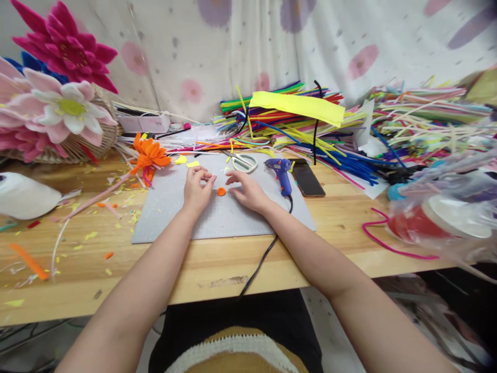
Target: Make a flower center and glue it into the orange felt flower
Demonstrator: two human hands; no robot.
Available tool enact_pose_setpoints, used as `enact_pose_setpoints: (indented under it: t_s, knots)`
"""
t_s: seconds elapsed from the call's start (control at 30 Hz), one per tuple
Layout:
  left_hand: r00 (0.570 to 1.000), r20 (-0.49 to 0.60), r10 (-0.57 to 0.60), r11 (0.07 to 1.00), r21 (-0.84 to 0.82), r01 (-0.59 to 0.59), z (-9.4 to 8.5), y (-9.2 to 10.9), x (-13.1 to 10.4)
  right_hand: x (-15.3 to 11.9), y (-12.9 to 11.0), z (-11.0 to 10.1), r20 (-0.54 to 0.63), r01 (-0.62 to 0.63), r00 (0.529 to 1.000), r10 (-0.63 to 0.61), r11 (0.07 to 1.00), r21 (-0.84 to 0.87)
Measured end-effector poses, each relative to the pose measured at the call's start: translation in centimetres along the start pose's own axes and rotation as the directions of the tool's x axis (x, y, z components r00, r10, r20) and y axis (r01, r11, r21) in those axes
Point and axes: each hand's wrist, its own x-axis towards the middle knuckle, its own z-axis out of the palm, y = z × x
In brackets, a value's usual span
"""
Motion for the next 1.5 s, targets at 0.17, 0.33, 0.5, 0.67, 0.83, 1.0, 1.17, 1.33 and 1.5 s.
enact_pose_setpoints:
  t_s: [0.17, 0.33, 0.5, 0.67, 0.83, 1.0, 1.17, 1.33, 1.5]
  knots:
    - [1.0, -0.024, -0.02, 1.0, -0.019, 0.02, 0.2, -0.1, 0.1, 0.2, -0.5, 1.0, 0.111, 0.014, 0.994, -0.005, 0.997, -0.076]
    - [0.996, -0.087, -0.003, 1.0, -0.019, 0.001, 0.0, -0.2, 0.3, 0.3, 0.2, 1.3, 0.028, -0.245, 0.969, 0.244, 0.953, 0.176]
    - [1.0, -0.02, 0.002, 1.0, -0.025, -0.003, 0.1, -0.1, 0.1, 0.4, 0.0, 0.8, 0.023, -0.223, 0.974, 0.225, 0.974, -0.045]
    - [0.996, 0.092, -0.021, 0.997, -0.077, 0.028, 0.5, -0.3, 0.0, 0.6, 0.5, 0.7, -0.118, -0.224, 0.971, 0.206, 0.961, -0.16]
    - [0.988, 0.151, -0.04, 0.988, -0.144, 0.062, 0.5, -0.2, 0.0, 0.8, 1.8, 0.9, -0.116, -0.36, 0.914, 0.39, 0.908, 0.212]
    - [0.981, 0.181, 0.072, 0.996, -0.059, -0.062, 0.1, 0.4, -0.1, 0.8, 1.4, 0.4, -0.17, -0.375, 0.876, 0.452, 0.858, 0.35]
    - [0.926, 0.321, 0.2, 0.963, 0.11, -0.246, 0.1, 1.0, -0.3, 0.5, 0.3, 0.6, -0.148, -0.236, 0.944, 0.296, 0.916, 0.324]
    - [0.9, 0.353, 0.254, 0.908, 0.233, -0.348, 0.3, 1.5, -0.7, 0.5, 0.4, 1.2, -0.087, -0.205, 0.963, 0.256, 0.902, 0.381]
    - [0.912, 0.334, 0.236, 0.905, 0.267, -0.332, 0.3, 1.5, -0.6, 0.5, 0.2, 1.2, -0.07, -0.174, 0.974, 0.216, 0.908, 0.381]
